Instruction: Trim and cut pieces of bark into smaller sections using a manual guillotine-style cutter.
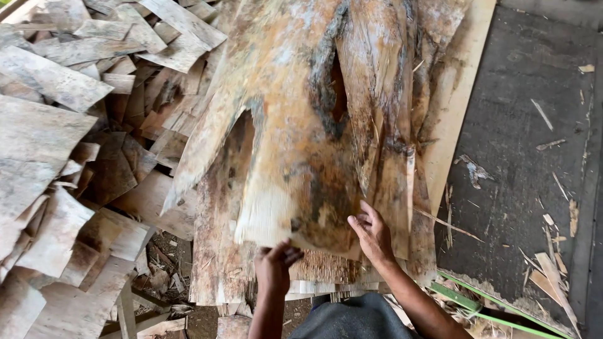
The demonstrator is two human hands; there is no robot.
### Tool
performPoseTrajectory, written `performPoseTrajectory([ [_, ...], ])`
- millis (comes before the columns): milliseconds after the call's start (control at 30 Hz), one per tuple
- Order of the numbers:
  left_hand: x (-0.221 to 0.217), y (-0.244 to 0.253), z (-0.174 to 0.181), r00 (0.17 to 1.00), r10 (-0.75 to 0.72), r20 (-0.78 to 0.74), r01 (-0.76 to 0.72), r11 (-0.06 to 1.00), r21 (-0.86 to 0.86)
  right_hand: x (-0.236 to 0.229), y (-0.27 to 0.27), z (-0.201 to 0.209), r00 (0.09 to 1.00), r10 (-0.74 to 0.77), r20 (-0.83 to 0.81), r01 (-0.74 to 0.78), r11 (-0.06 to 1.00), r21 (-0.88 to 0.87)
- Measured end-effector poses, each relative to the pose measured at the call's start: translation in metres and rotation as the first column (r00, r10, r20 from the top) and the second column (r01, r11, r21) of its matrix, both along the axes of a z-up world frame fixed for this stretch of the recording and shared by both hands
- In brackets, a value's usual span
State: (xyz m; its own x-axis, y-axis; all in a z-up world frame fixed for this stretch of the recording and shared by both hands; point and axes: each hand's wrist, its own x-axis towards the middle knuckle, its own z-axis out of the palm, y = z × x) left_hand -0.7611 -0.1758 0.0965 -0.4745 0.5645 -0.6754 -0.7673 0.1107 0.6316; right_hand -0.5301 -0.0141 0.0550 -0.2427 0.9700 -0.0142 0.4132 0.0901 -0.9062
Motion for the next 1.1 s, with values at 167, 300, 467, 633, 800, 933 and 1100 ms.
performPoseTrajectory([
  [167, 0.010, -0.042, -0.088, 0.997, -0.047, -0.068, 0.053, 0.996, 0.075, 0.034, 0.016, -0.001, 0.945, -0.073, 0.320, 0.064, 0.997, 0.037],
  [300, 0.007, -0.064, -0.090, 0.988, -0.154, 0.000, 0.153, 0.986, 0.058, 0.006, 0.037, 0.036, 0.900, -0.044, 0.434, 0.093, 0.991, -0.092],
  [467, 0.018, -0.066, -0.091, 0.970, -0.240, 0.035, 0.239, 0.971, 0.017, -0.010, 0.117, -0.017, 0.803, -0.110, 0.585, -0.235, 0.844, 0.481],
  [633, 0.021, -0.067, -0.096, 0.969, -0.245, -0.011, 0.245, 0.969, -0.032, -0.035, 0.151, -0.018, 0.723, -0.037, 0.690, -0.195, 0.947, 0.255],
  [800, 0.024, -0.068, -0.108, 0.983, -0.179, 0.035, 0.180, 0.983, -0.041, -0.036, 0.163, -0.029, 0.724, 0.111, 0.680, -0.144, 0.990, -0.009],
  [933, 0.022, -0.068, -0.103, 0.986, -0.163, 0.045, 0.165, 0.985, -0.053, -0.037, 0.168, -0.031, 0.621, -0.079, 0.780, -0.271, 0.912, 0.309],
  [1100, 0.017, -0.065, -0.089, 0.967, -0.248, 0.054, 0.251, 0.965, -0.070, -0.044, 0.166, -0.027, 0.564, -0.008, 0.826, -0.180, 0.975, 0.132],
])
